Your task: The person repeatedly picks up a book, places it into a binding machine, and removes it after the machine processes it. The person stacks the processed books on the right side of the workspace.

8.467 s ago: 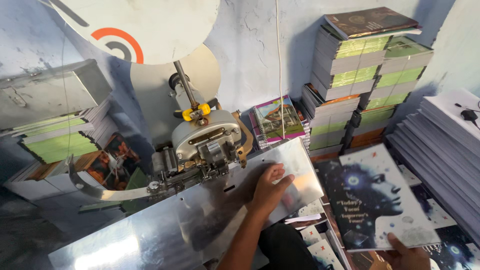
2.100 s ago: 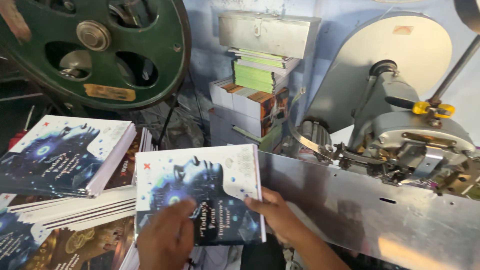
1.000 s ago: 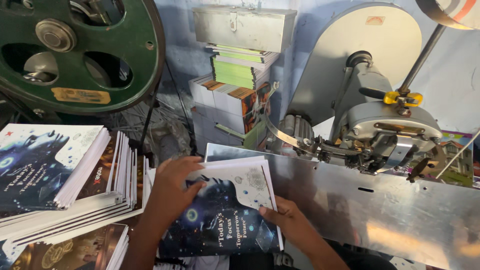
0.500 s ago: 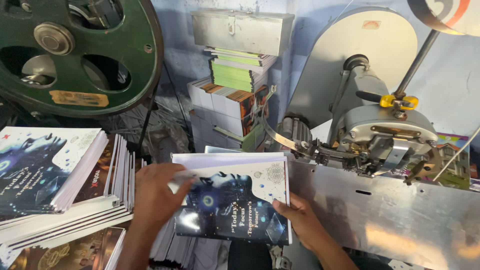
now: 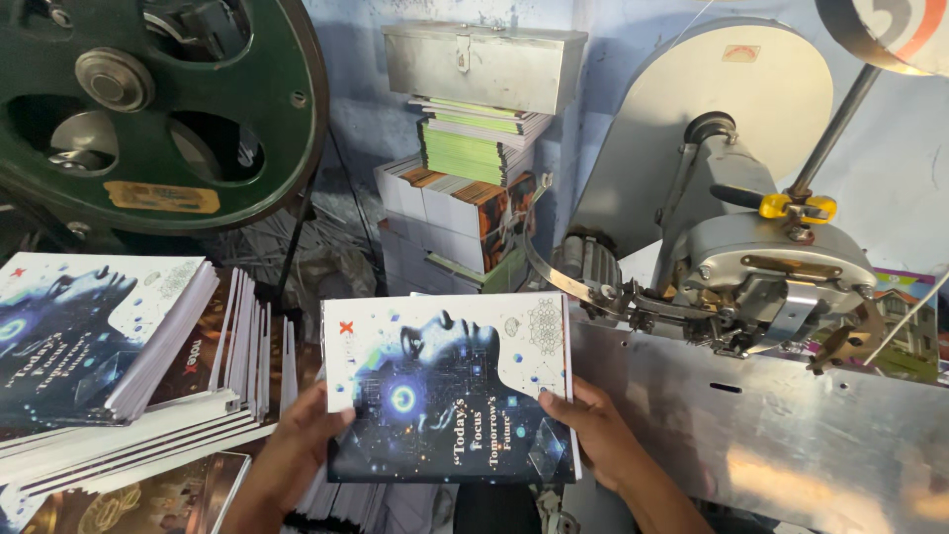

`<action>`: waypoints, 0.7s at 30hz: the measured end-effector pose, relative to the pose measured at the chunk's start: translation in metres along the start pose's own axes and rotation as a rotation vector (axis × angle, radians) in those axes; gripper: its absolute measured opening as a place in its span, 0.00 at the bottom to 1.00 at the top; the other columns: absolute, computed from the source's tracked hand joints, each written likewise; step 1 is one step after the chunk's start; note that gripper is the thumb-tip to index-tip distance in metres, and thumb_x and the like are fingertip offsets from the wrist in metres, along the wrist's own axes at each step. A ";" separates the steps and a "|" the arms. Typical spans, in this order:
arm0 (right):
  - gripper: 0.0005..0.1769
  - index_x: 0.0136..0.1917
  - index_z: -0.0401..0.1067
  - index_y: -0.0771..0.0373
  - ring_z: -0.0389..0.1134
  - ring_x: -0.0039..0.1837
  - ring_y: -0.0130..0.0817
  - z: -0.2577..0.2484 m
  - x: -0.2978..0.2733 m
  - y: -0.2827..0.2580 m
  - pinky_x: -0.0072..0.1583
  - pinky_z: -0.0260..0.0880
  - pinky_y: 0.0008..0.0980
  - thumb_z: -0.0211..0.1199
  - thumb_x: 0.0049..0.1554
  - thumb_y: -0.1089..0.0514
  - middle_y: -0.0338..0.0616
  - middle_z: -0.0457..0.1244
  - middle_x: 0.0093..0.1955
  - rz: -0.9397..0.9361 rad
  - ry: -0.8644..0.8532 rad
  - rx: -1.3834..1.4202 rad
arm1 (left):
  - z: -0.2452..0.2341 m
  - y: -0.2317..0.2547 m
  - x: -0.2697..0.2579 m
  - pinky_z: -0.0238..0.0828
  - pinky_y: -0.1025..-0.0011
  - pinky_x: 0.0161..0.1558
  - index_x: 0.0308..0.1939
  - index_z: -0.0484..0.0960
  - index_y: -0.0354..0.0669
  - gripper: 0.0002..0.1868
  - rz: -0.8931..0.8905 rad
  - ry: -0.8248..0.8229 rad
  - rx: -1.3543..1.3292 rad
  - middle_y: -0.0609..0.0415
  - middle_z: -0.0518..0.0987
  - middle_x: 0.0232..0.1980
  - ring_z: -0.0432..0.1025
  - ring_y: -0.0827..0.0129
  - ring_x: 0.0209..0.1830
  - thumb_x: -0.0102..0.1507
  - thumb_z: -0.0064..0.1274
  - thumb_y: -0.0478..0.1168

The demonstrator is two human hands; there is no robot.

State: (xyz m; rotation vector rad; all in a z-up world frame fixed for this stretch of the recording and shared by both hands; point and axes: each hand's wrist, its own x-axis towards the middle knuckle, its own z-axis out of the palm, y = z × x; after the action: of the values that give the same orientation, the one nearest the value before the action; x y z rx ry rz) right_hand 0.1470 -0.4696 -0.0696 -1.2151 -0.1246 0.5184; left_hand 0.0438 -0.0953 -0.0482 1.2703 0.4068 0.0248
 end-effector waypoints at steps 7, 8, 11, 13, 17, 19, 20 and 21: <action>0.37 0.75 0.63 0.66 0.66 0.68 0.31 0.018 0.001 -0.018 0.68 0.65 0.34 0.66 0.56 0.51 0.47 0.67 0.69 0.007 -0.098 -0.029 | -0.008 -0.033 -0.004 0.73 0.66 0.54 0.65 0.75 0.35 0.30 0.163 0.019 -0.156 0.48 0.82 0.57 0.76 0.65 0.54 0.57 0.53 0.25; 0.38 0.75 0.62 0.65 0.66 0.68 0.32 0.022 0.000 -0.019 0.67 0.65 0.35 0.66 0.55 0.51 0.48 0.66 0.69 -0.017 -0.095 -0.036 | -0.010 -0.035 -0.004 0.74 0.66 0.54 0.64 0.75 0.36 0.30 0.166 0.022 -0.178 0.49 0.82 0.56 0.77 0.66 0.54 0.56 0.53 0.24; 0.44 0.79 0.53 0.60 0.65 0.69 0.36 0.029 -0.004 -0.021 0.67 0.66 0.38 0.66 0.54 0.50 0.50 0.64 0.71 -0.101 -0.086 -0.094 | -0.015 -0.036 -0.005 0.75 0.65 0.52 0.64 0.76 0.38 0.30 0.147 0.063 -0.230 0.49 0.82 0.55 0.77 0.66 0.51 0.56 0.52 0.24; 0.51 0.84 0.43 0.51 0.64 0.69 0.38 0.030 -0.007 -0.021 0.68 0.64 0.39 0.66 0.55 0.48 0.51 0.63 0.73 -0.180 -0.079 -0.182 | -0.016 -0.033 -0.007 0.75 0.64 0.50 0.63 0.76 0.38 0.29 0.131 0.105 -0.249 0.49 0.82 0.53 0.78 0.65 0.49 0.57 0.51 0.24; 0.37 0.77 0.62 0.59 0.50 0.81 0.43 0.024 -0.017 -0.016 0.75 0.52 0.49 0.65 0.58 0.49 0.47 0.49 0.84 -0.426 -0.176 -0.448 | -0.020 -0.025 -0.009 0.77 0.62 0.48 0.63 0.76 0.38 0.28 0.128 0.112 -0.291 0.49 0.82 0.52 0.78 0.64 0.46 0.58 0.50 0.26; 0.29 0.73 0.76 0.62 0.35 0.89 0.51 0.022 -0.025 -0.016 0.80 0.37 0.54 0.68 0.60 0.53 0.60 0.42 0.89 -0.670 -0.243 -0.670 | -0.024 -0.019 -0.008 0.77 0.63 0.48 0.64 0.75 0.37 0.27 0.135 0.086 -0.304 0.48 0.82 0.52 0.78 0.65 0.46 0.59 0.49 0.27; 0.29 0.70 0.77 0.61 0.38 0.88 0.52 0.023 -0.026 -0.018 0.80 0.34 0.55 0.70 0.57 0.53 0.58 0.47 0.86 -0.715 -0.241 -0.751 | -0.026 -0.016 -0.008 0.76 0.63 0.48 0.64 0.74 0.36 0.27 0.134 0.076 -0.299 0.48 0.82 0.52 0.78 0.65 0.46 0.59 0.49 0.27; 0.28 0.67 0.78 0.61 0.41 0.86 0.54 0.025 -0.027 -0.021 0.79 0.30 0.55 0.71 0.54 0.54 0.57 0.53 0.82 -0.758 -0.240 -0.831 | -0.026 -0.013 -0.008 0.75 0.63 0.48 0.65 0.74 0.35 0.27 0.133 0.066 -0.294 0.47 0.82 0.53 0.78 0.65 0.46 0.60 0.50 0.27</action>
State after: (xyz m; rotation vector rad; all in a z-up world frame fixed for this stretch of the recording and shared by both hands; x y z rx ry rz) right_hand 0.1205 -0.4651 -0.0369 -1.7628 -1.0425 -0.0948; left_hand 0.0260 -0.0772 -0.0644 1.0059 0.3605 0.2322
